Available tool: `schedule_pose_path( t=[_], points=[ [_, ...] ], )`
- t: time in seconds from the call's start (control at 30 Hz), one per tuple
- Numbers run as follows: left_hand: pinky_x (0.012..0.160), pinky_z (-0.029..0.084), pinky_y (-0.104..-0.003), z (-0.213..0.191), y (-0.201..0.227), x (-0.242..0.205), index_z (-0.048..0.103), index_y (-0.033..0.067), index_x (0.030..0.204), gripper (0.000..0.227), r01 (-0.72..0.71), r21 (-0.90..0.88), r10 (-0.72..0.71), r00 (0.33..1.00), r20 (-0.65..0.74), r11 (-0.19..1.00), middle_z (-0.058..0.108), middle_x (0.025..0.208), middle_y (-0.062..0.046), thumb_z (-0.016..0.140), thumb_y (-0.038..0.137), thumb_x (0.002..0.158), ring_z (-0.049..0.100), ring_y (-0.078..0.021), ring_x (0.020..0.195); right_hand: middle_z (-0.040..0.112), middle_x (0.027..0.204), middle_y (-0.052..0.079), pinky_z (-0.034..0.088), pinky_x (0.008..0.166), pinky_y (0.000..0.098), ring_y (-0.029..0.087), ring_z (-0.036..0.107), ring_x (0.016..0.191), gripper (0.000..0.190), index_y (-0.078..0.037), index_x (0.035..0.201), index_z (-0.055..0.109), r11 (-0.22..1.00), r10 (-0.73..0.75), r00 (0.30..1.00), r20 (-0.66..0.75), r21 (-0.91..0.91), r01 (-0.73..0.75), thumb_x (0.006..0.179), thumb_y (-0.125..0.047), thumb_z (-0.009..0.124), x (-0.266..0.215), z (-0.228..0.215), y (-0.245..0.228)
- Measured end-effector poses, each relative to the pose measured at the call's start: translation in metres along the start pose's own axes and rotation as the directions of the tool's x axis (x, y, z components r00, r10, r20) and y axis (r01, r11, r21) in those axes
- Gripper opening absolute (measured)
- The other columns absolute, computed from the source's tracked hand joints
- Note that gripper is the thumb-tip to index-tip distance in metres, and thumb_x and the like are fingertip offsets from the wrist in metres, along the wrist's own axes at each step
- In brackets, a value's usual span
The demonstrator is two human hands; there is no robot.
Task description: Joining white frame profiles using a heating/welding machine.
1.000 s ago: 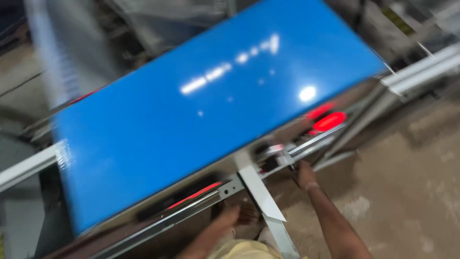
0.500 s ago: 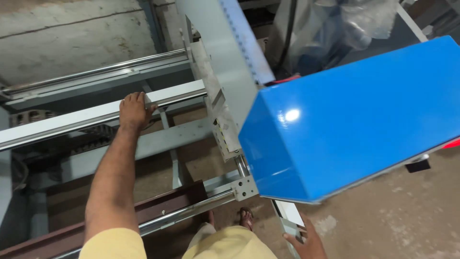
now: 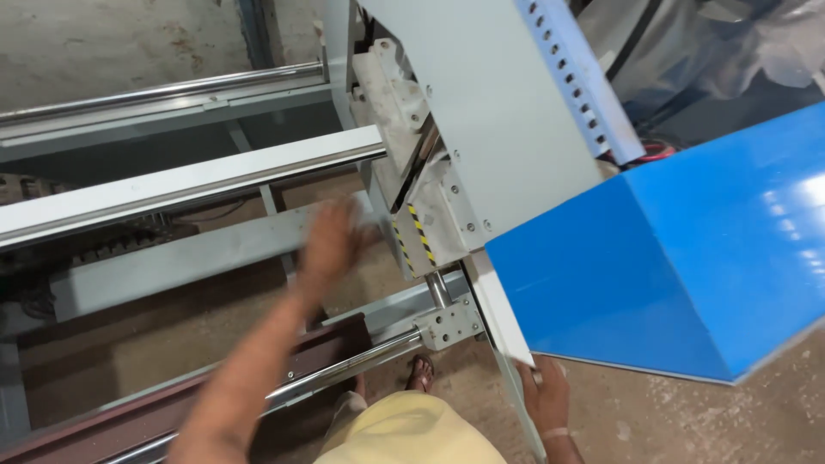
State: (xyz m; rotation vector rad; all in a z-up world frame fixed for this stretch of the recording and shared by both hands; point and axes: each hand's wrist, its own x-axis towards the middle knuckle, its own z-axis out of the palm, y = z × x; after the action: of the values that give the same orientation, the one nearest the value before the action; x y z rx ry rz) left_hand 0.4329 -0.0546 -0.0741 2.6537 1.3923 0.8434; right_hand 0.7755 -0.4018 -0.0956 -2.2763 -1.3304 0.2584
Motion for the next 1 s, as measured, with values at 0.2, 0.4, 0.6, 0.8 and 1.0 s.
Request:
schedule_pose_path(
  t=[0.2,0.4,0.6,0.8,1.0],
  points=[
    [0.106,0.035,-0.055,0.055,0.18,-0.01,0.062,-0.0013,0.139,0.075,-0.055,-0.368,0.119,0.981,0.155,0.928,0.051,0.141,-0.028,0.067,0.054,0.088,0.045,-0.0473,0.124,0.074,0.106,0.022,0.053,0.083,0.0397,0.03,0.069,0.094,0.027,0.004,0.111,0.071,0.956,-0.113,0.987,-0.113,0.259,0.14,0.089,-0.008,0.077,0.056,0.016,-0.006],
    [0.118,0.037,-0.057,0.163,0.223,-0.026,0.061,0.0108,0.143,0.045,-0.055,-0.181,0.116,0.931,0.347,0.982,0.059,0.144,-0.013,0.054,0.04,0.109,0.053,-0.0358,0.137,0.076,0.099,0.017,0.056,0.079,0.0385,0.027,0.073,0.087,0.022,-0.002,0.11,0.075,0.969,0.003,0.999,-0.04,0.248,0.007,0.091,-0.013,0.077,0.05,0.047,0.026],
    [0.105,0.044,-0.047,0.162,0.217,-0.029,0.063,0.0113,0.136,0.059,0.374,-0.393,-0.097,0.816,0.57,0.84,0.064,0.136,-0.017,0.06,0.053,0.094,0.059,-0.0355,0.126,0.074,0.102,0.016,0.058,0.076,0.0376,0.029,0.075,0.087,0.035,-0.004,0.116,0.067,0.865,-0.026,0.989,-0.149,0.492,0.097,0.089,-0.021,0.079,0.047,0.015,-0.024],
    [0.105,0.049,-0.048,0.094,0.262,0.013,0.076,0.0071,0.121,0.075,0.51,0.103,-0.394,0.505,0.768,0.854,0.071,0.122,-0.021,0.057,0.076,0.098,0.065,-0.0369,0.12,0.074,0.105,0.017,0.058,0.079,0.0391,0.032,0.075,0.094,0.031,-0.004,0.114,0.067,0.793,-0.067,0.987,-0.149,0.592,0.144,0.09,-0.02,0.079,0.055,0.004,-0.028],
    [0.076,0.057,-0.052,0.136,0.235,-0.001,0.073,0.0025,0.106,0.065,0.259,0.005,-0.254,0.942,0.217,0.966,0.074,0.095,-0.023,0.069,0.064,0.085,0.071,-0.0432,0.09,0.073,0.105,0.019,0.058,0.075,0.0433,0.038,0.073,0.094,0.033,-0.004,0.112,0.063,0.776,-0.132,0.982,-0.133,0.603,0.186,0.09,-0.024,0.078,0.06,0.008,-0.022]
  ],
)
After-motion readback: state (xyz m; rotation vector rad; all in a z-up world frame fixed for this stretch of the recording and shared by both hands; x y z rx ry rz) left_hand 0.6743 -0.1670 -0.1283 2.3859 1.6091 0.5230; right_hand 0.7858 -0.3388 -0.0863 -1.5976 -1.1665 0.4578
